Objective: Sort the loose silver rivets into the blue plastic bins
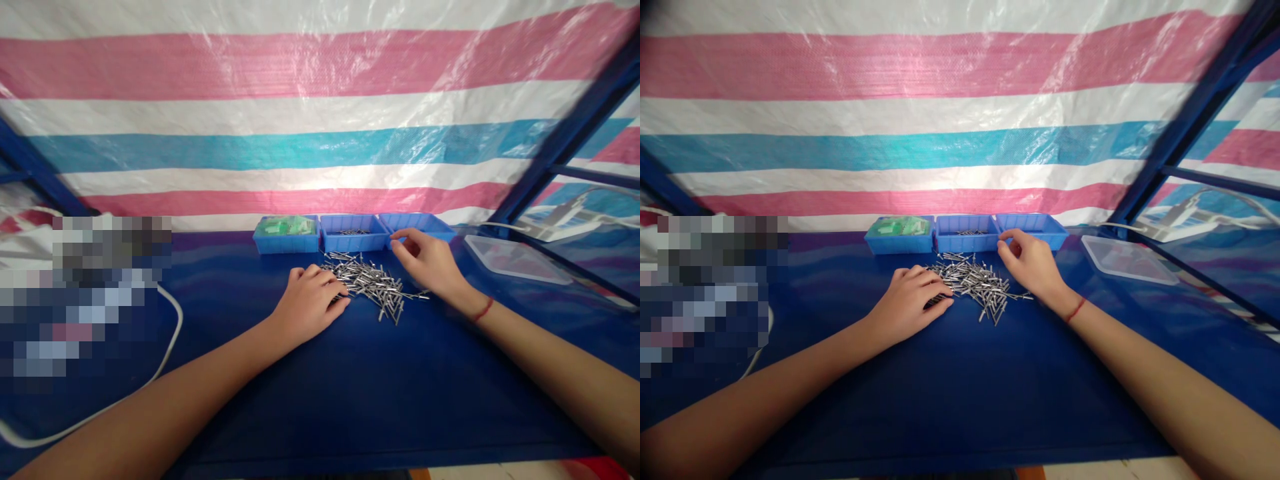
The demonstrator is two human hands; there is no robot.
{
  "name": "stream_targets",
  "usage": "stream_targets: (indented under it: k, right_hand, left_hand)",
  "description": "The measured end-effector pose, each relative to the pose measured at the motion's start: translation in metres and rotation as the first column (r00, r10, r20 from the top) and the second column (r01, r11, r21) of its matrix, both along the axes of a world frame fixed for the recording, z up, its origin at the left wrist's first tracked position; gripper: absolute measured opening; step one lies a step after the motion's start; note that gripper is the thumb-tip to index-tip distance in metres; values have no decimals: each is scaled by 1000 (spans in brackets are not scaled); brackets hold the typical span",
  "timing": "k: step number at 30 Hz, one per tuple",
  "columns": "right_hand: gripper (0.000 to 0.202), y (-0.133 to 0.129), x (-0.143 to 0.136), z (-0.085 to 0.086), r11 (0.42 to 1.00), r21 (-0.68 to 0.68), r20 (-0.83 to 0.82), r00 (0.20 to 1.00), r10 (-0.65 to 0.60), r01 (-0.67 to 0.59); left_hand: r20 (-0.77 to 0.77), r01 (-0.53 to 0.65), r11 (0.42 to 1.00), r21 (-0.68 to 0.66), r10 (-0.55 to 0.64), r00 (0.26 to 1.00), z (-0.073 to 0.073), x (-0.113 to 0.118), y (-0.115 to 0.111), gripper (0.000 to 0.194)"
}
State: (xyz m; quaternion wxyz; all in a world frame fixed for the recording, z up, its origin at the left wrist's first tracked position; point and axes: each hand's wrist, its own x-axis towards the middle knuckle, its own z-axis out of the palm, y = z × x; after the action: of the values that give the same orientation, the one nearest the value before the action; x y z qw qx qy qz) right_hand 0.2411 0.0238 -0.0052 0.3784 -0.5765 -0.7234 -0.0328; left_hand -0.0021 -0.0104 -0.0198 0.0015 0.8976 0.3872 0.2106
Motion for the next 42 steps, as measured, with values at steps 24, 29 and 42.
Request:
stream_targets:
  k: [24, 29, 42]
  right_hand:
    - [19, -29, -29, 0, 851, -161, 67, 854, 515, -500]
    - [19, -31, -31, -1, 818, -179, 80, 820, 566, -547]
    - [23, -37, -40, -4, 773, -163, 38, 779, 625, -613]
  left_hand:
    - [-85, 141, 989, -38, -144, 986, 9, -11, 8, 18]
    - [-104, 115, 993, 9, -113, 988, 6, -9, 9, 19]
    - [528, 98, 983, -154, -2, 849, 2, 4, 0, 15]
